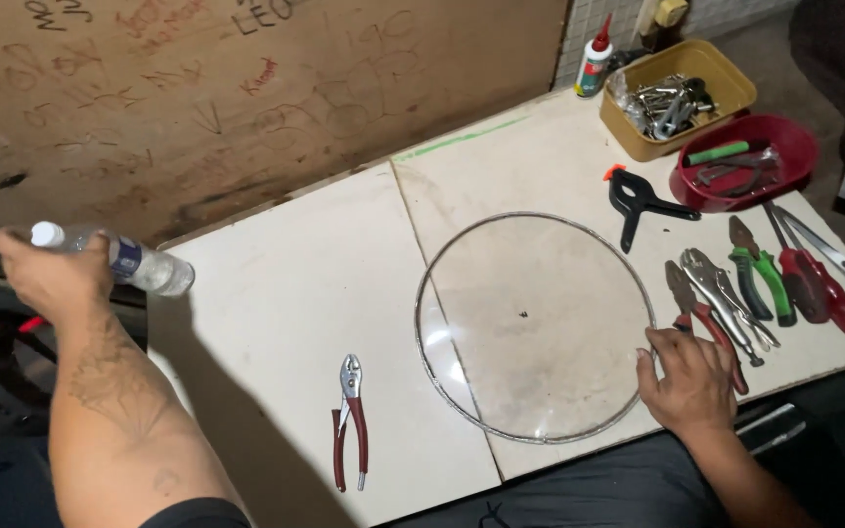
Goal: The person uses scissors to cut a metal ring on a white workbench. They then use pliers to bend and shape the ring, repeatedly adjusting its form and inspecting the edges.
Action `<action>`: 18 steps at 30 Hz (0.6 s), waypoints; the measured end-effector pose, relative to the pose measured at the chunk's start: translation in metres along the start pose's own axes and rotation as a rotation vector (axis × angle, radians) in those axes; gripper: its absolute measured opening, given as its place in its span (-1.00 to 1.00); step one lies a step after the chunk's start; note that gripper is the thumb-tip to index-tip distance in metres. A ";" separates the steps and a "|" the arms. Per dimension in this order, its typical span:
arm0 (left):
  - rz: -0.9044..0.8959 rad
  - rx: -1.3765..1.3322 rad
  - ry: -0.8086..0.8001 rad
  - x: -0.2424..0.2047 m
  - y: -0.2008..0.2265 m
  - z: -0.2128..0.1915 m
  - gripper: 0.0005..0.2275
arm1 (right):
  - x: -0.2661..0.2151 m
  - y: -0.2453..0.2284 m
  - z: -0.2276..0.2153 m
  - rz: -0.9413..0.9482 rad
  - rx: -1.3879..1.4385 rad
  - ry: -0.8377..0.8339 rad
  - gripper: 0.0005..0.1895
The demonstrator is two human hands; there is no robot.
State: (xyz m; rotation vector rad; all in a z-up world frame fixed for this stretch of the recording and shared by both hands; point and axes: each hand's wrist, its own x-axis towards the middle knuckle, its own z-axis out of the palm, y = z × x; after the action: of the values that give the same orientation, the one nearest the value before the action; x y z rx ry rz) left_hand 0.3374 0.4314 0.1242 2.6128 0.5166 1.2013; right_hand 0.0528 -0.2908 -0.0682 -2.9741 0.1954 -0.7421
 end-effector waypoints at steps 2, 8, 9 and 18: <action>-0.078 -0.060 0.002 -0.008 0.014 0.002 -0.40 | 0.001 -0.003 -0.003 -0.017 0.010 0.029 -0.62; -0.095 -0.071 0.024 -0.005 0.043 0.028 -0.59 | 0.007 -0.005 -0.008 -0.087 0.041 0.140 -0.69; -0.042 -0.040 0.032 -0.003 0.048 0.035 -0.59 | 0.008 -0.004 -0.009 -0.105 0.048 0.162 -0.68; 0.233 -0.311 -0.140 0.024 0.230 0.082 -0.71 | 0.012 -0.003 -0.011 -0.099 0.090 0.137 -0.68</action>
State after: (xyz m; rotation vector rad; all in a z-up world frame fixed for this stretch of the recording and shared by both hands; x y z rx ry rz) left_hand 0.4658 0.2268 0.1663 2.5083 -0.0043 1.0515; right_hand 0.0583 -0.2903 -0.0522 -2.8670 0.0214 -0.9407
